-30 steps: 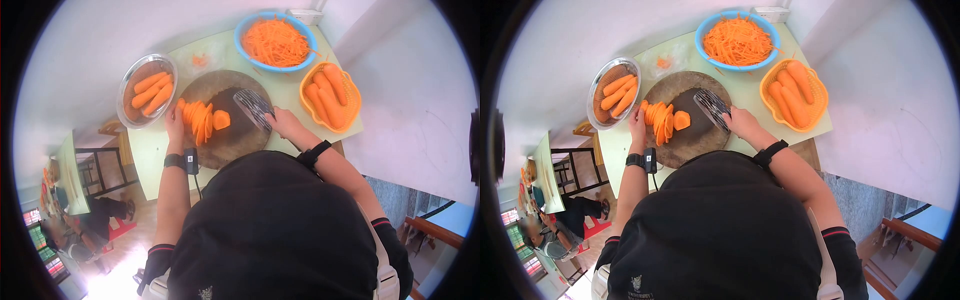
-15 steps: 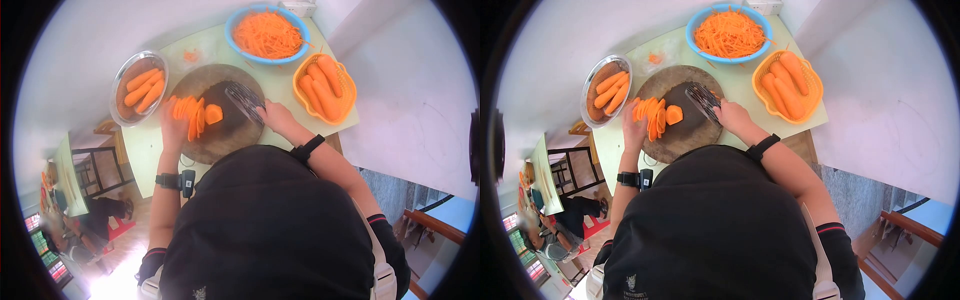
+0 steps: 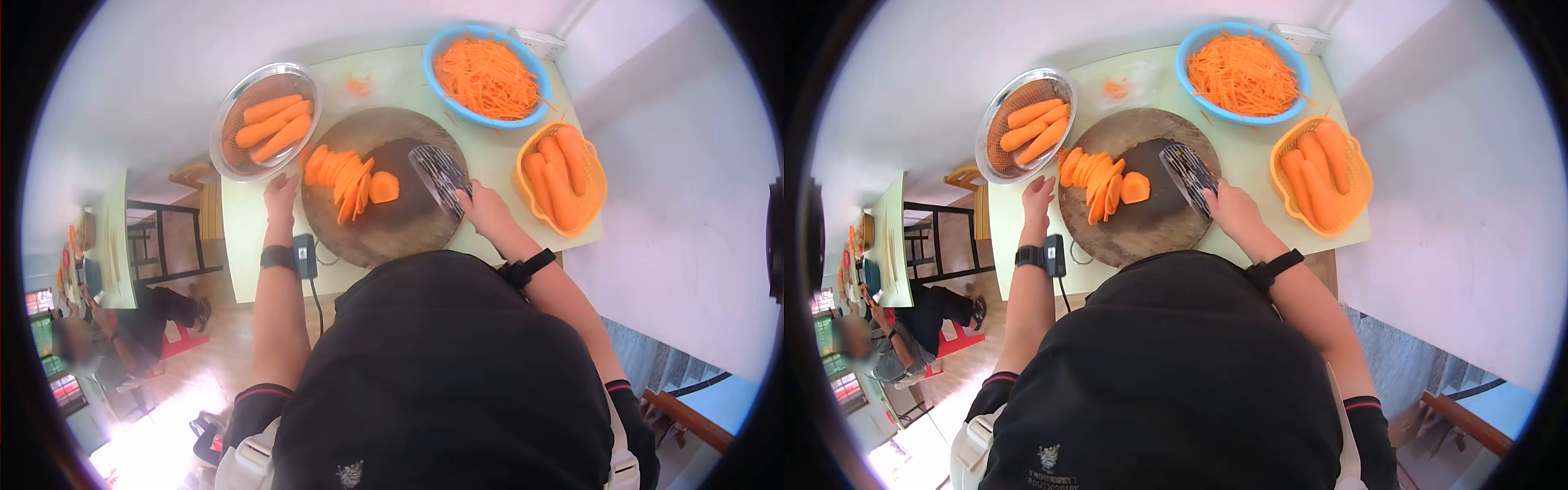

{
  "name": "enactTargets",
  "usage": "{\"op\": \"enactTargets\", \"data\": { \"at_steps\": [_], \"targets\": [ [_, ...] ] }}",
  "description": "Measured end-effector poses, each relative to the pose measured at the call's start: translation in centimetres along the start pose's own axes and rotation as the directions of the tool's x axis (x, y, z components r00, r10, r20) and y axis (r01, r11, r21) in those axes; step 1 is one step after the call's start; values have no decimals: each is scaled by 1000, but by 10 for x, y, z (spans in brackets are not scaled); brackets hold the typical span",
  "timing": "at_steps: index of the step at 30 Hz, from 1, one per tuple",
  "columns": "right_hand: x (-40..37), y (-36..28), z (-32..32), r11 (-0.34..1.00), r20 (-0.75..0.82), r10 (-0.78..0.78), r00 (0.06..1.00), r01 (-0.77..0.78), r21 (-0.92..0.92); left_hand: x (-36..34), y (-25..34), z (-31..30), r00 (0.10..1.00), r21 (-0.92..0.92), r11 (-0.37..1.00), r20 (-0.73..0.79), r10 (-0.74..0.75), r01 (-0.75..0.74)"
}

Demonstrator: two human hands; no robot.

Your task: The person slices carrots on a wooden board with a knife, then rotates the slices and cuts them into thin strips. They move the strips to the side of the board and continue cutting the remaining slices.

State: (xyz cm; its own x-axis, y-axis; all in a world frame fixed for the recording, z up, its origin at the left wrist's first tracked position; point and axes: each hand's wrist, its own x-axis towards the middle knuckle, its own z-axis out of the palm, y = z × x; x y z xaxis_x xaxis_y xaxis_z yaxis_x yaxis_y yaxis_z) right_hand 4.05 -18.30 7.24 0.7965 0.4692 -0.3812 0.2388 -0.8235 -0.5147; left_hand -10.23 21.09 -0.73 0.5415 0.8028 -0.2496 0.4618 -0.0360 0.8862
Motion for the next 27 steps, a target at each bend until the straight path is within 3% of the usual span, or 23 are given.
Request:
{"op": "enactTargets", "data": {
  "at_steps": [2,5,10,15,18,21,22,27],
  "targets": [
    [2,1,0,1000,-1,5,1000,-5,-9,4,6,4,979,-222,962,159,-125,159],
    [1,-2,-2,1000,5,14,1000,-14,-17,21,-1,13,978,-179,974,177,-108,140],
    [1,2,-1,1000,2,7,1000,-7,-16,42,-9,28,978,-275,945,153,-141,179],
    [1,-3,-5,999,28,40,999,-40,-5,66,-44,33,988,-368,928,155,-1,59],
    [-1,0,-3,1000,-6,-8,1000,8,-3,71,-49,38,997,-337,941,66,45,-20],
    [-1,-3,-5,1000,2,5,1000,-5,7,65,-40,33,987,-296,953,119,105,-66],
    [-2,-3,-5,1000,2,3,1000,-3,8,65,-36,31,986,-323,944,169,-11,66],
    [2,1,-2,1000,-9,-16,1000,16,1,58,-19,33,983,-367,919,163,-85,140]
  ]
}}
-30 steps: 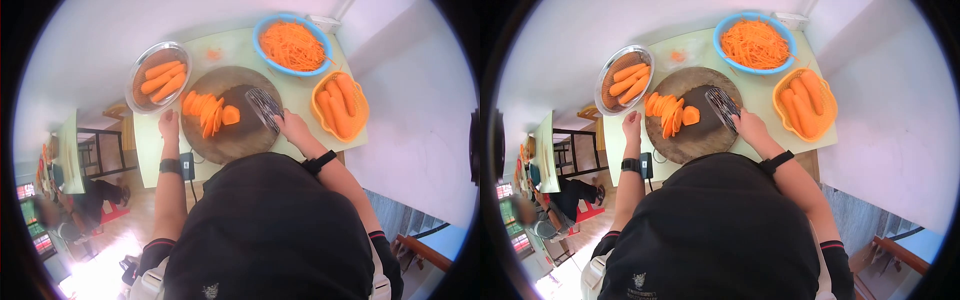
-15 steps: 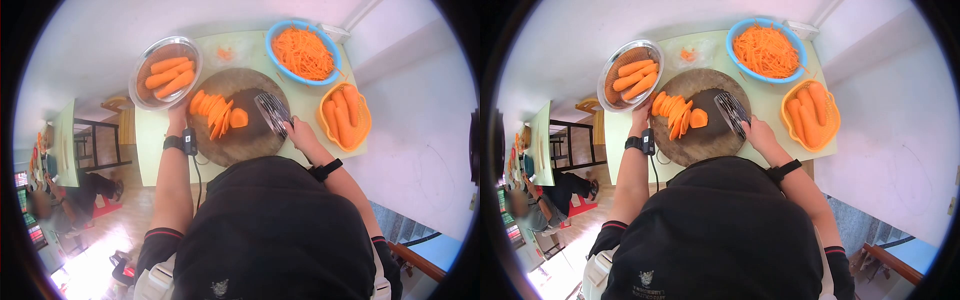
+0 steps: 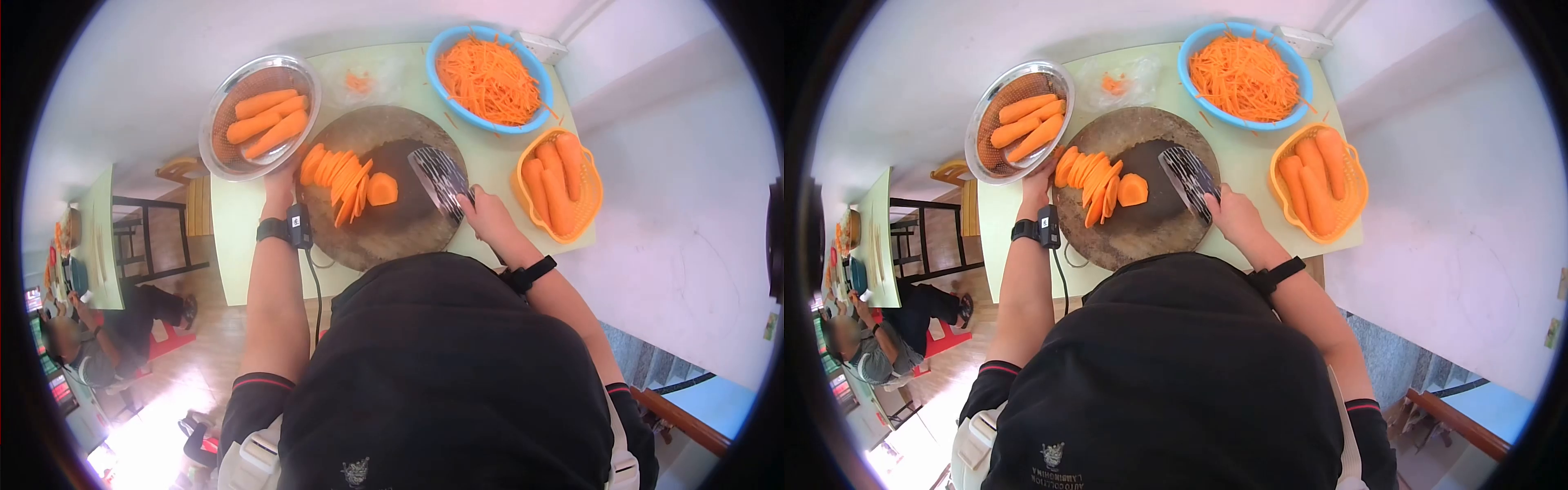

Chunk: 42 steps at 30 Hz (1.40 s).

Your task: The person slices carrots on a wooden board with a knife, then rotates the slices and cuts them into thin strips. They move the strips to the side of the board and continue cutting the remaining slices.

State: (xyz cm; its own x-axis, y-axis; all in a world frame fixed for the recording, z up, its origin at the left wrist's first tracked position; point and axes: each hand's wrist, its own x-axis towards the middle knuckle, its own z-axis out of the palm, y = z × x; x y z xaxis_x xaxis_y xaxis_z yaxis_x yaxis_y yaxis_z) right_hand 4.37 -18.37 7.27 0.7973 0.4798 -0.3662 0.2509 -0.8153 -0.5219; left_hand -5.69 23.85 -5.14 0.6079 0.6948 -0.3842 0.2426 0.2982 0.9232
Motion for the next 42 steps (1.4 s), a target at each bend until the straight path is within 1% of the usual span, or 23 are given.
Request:
{"op": "enactTargets", "data": {
  "at_steps": [1,2,4,5,7,8,11,13,18,21,24,26,27,28,30,31,32,34,35,37,38,40,42],
  "targets": [
    [0,0,0,1000,4,4,1000,-4,-1,-4,3,3,999,17,1000,-48,-3,4],
    [-1,-1,-1,1000,9,9,1000,-9,-2,-3,-2,2,999,16,1000,-48,-4,5],
    [-1,-3,-3,1000,20,23,1000,-23,6,0,-13,0,964,84,962,-45,263,-258],
    [-2,-4,-4,999,34,39,999,-40,14,1,-18,-3,964,83,963,-44,262,-257],
    [0,1,0,1000,10,11,1000,-11,11,-13,-8,-5,972,294,932,-40,232,-210],
    [0,3,1,1000,-14,-19,1000,19,8,-18,-4,-6,972,293,933,-40,231,-210],
    [-2,-4,-5,999,13,15,1000,-15,30,-31,-1,-12,980,258,953,-80,185,-159],
    [-2,-4,-4,999,19,21,1000,-21,29,-39,2,-15,970,171,961,-73,231,-216],
    [-3,-9,-9,996,66,57,996,-61,59,-65,18,-15,954,155,953,-110,279,-261],
    [-2,-4,-5,999,33,27,999,-28,34,-97,26,-5,943,153,943,-113,314,-296],
    [-3,-7,-6,998,36,35,999,-37,46,-128,20,2,934,120,942,-141,328,-313],
    [-5,-11,-9,996,47,56,997,-59,62,-143,13,4,938,36,955,-181,295,-294],
    [-5,-11,-8,997,53,54,997,-57,56,-148,8,4,947,17,957,-138,290,-291],
    [-4,-9,-7,997,40,48,998,-50,54,-149,2,5,948,16,958,-144,285,-286],
    [-4,-8,-6,998,32,44,999,-45,45,-150,-7,10,913,280,878,-11,408,-389],
    [-4,-8,-6,996,51,62,997,-65,60,-151,-9,12,914,356,851,24,406,-387],
    [-3,-9,-7,994,66,76,995,-81,74,-152,-8,14,916,351,856,16,401,-380],
    [-3,-7,-6,996,53,56,997,-59,59,-148,5,17,856,458,762,-6,517,-457],
    [-3,-8,-6,997,40,41,998,-43,56,-142,9,16,851,456,763,-22,525,-459],
    [-4,-11,-8,998,37,29,999,-31,62,-128,14,11,866,508,779,-121,486,-367],
    [-5,-12,-8,997,34,35,999,-37,74,-117,15,7,861,506,781,-135,490,-365],
    [-7,-17,-11,996,43,47,998,-50,75,-83,10,0,944,414,894,-190,270,-172],
    [-6,-20,-12,995,48,65,997,-68,77,-31,-19,-9,918,379,903,-246,311,-204]
  ]
}}
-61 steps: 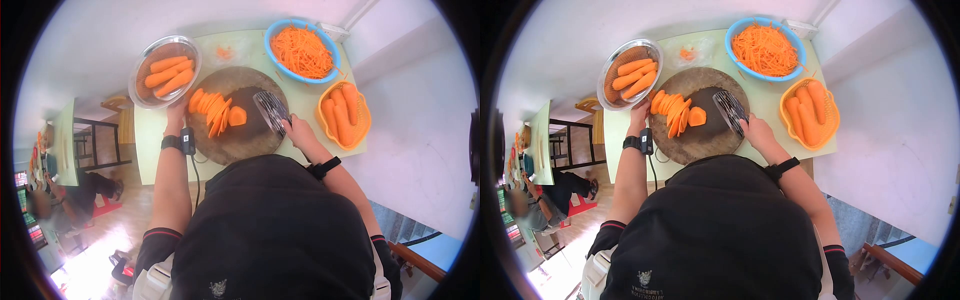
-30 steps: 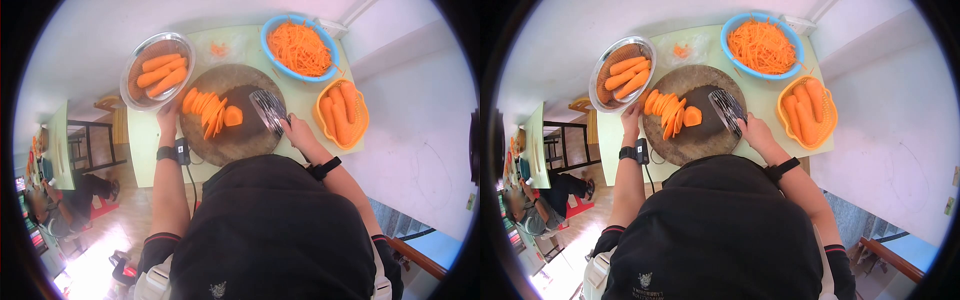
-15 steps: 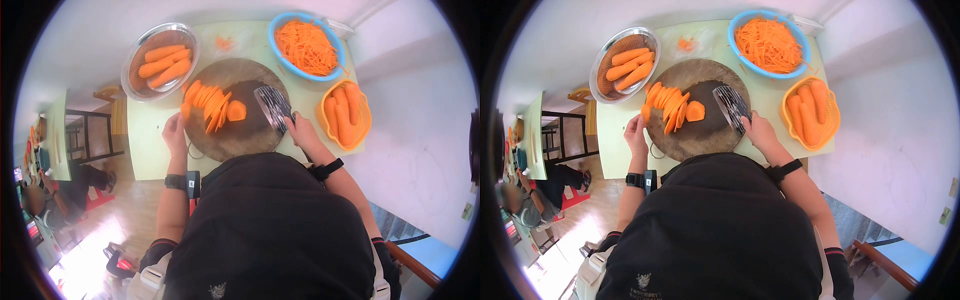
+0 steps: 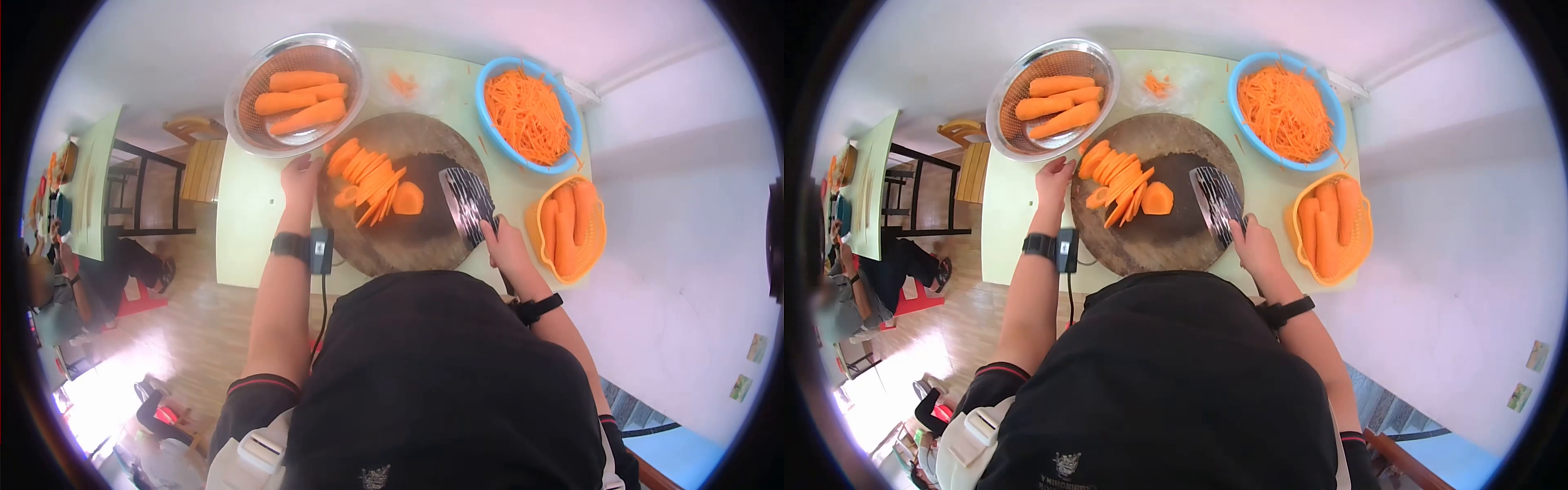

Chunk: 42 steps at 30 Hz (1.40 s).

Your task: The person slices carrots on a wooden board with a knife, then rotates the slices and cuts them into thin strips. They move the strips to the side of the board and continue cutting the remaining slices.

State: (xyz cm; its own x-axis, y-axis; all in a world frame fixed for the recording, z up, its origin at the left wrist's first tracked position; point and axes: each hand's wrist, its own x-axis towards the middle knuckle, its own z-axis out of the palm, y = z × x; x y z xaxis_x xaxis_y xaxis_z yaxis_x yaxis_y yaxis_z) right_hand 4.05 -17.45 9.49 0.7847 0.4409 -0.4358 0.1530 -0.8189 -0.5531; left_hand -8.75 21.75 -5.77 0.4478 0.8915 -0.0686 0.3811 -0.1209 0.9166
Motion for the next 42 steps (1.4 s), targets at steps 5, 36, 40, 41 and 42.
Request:
{"op": "enactTargets", "data": {
  "at_steps": [5,36,40,41,42],
  "targets": [
    [-1,0,2,999,-5,29,1000,-29,13,46,-19,14,971,206,971,176,-163,125],
    [1,1,1,999,-17,4,1000,-4,-38,10,21,-11,933,-200,923,216,-287,330],
    [4,6,2,999,-15,-12,1000,12,-38,-16,26,-30,941,-247,914,186,-283,323],
    [4,7,2,999,-4,-17,1000,17,-40,-23,23,-36,941,-244,914,189,-282,323],
    [4,7,2,999,-5,-14,1000,14,-37,-29,18,-45,938,-280,900,191,-290,335]
  ]
}}
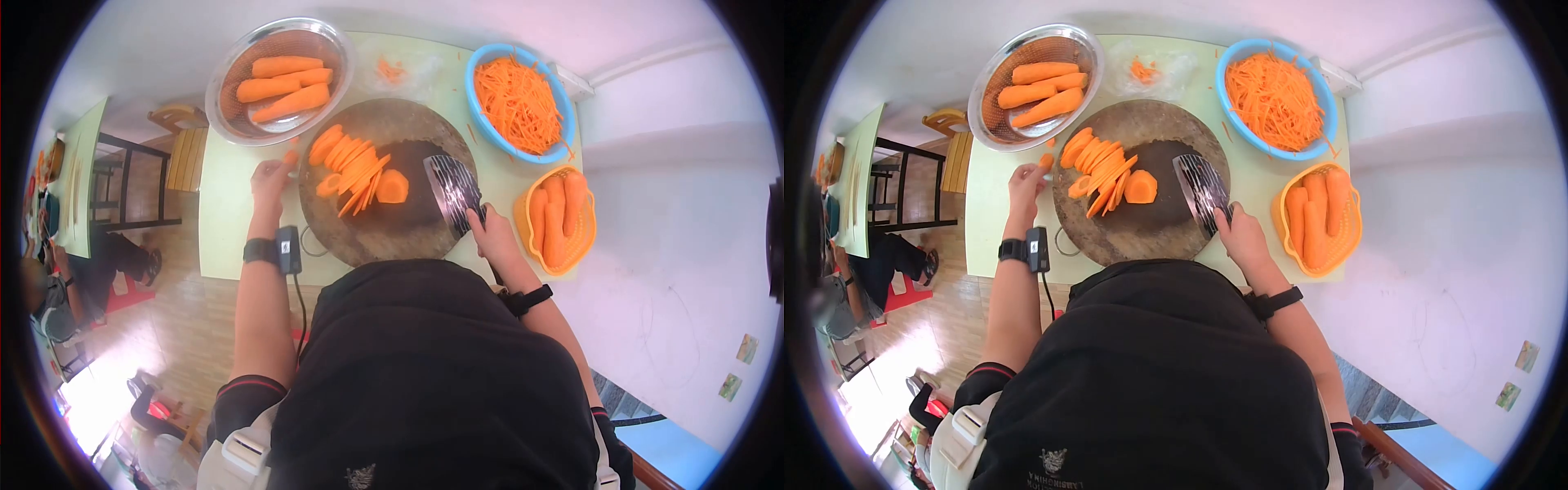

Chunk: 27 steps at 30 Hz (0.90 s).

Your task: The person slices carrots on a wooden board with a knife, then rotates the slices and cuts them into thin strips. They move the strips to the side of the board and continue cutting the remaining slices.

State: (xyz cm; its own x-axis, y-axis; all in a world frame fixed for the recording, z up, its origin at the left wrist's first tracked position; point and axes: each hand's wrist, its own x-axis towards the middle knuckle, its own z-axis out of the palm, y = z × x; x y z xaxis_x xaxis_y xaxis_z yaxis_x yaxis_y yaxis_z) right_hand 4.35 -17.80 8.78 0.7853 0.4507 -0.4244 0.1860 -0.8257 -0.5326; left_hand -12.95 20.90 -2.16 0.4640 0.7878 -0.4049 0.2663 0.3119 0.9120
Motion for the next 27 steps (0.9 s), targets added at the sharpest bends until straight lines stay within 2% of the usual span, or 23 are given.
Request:
{"op": "enactTargets", "data": {
  "at_steps": [6,8,9,11,12,14,16,18,19,21,23,25,26,27],
  "targets": [
    [-1,-4,-1,1000,-1,8,1000,-8,4,-39,16,-22,998,-104,993,28,-58,60],
    [-3,-6,-3,1000,2,3,1000,-3,-11,-49,31,-21,961,-178,984,267,73,-25],
    [-3,-4,-2,1000,0,6,1000,-6,-10,-56,41,-15,960,-178,984,270,73,-25],
    [1,1,1,999,2,-19,1000,19,-46,-68,58,1,874,-65,995,476,100,-79],
    [1,1,1,999,0,-21,1000,21,-45,-69,58,7,873,-65,994,476,103,-82],
    [0,1,1,999,-12,-33,999,33,-42,-68,52,18,865,56,987,491,105,-151],
    [5,13,8,995,-46,-74,996,71,-71,-64,41,23,866,75,985,490,97,-153],
    [7,18,11,989,-77,-116,990,107,-101,-61,29,26,911,315,896,366,189,-312],
    [7,18,11,991,-82,-106,991,99,-88,-60,28,25,912,316,896,364,188,-311],
    [3,12,8,993,-78,-98,992,92,-78,-61,25,23,898,408,805,289,333,-430],
    [-2,-4,0,1000,-18,12,1000,-13,-11,-53,22,15,920,423,817,222,324,-390],
    [-3,-7,0,1000,-20,11,1000,-11,-14,-35,20,5,961,402,872,108,256,-278],
    [-4,-7,0,1000,-29,13,999,-14,-16,-19,13,1,962,404,873,100,255,-273],
    [-3,-7,0,1000,-24,8,1000,-9,-17,0,2,-2,948,457,837,46,314,-299]
  ]
}}
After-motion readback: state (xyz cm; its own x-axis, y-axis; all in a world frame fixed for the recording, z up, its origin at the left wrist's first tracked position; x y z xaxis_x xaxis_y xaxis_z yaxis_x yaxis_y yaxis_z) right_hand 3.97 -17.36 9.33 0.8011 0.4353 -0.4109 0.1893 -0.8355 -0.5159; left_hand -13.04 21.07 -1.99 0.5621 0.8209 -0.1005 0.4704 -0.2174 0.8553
